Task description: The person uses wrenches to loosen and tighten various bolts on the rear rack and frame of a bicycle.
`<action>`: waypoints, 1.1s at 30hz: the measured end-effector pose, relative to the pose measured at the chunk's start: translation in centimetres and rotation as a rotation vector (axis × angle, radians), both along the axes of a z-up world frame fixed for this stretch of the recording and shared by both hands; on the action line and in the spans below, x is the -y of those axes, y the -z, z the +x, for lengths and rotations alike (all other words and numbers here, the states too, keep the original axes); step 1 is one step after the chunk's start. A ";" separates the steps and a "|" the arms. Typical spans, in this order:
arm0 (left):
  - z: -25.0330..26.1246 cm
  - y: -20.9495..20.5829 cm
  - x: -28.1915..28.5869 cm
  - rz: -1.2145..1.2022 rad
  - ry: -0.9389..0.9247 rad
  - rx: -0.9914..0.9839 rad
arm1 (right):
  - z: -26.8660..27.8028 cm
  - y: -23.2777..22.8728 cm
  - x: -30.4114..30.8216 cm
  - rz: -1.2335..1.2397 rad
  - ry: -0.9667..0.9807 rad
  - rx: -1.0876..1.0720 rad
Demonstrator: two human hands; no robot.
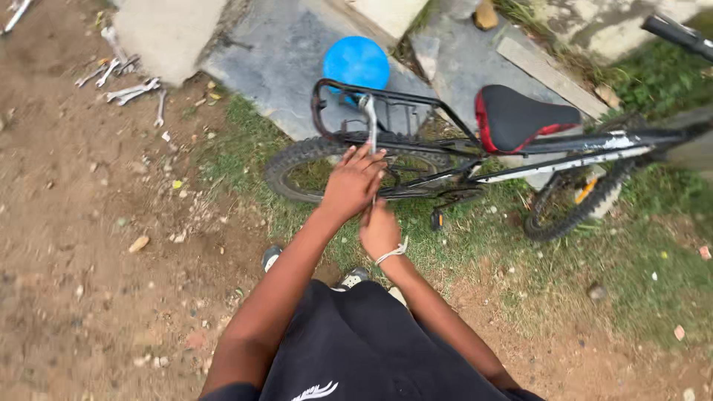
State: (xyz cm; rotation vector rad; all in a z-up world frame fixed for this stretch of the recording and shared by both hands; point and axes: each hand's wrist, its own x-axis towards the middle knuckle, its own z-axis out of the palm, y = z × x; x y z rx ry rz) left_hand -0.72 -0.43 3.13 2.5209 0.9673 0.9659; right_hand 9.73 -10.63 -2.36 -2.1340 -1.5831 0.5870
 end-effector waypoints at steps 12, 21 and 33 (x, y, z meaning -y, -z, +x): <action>-0.4 -0.9 -0.8 -0.013 -0.050 -0.185 | -2.7 0.1 1.9 0.057 -0.105 0.174; 0.4 -4.4 0.4 0.181 0.023 0.018 | -1.2 -2.9 1.3 0.287 0.020 0.123; 1.2 -2.3 3.1 0.058 0.025 0.177 | 0.0 -4.7 3.0 0.104 0.141 0.020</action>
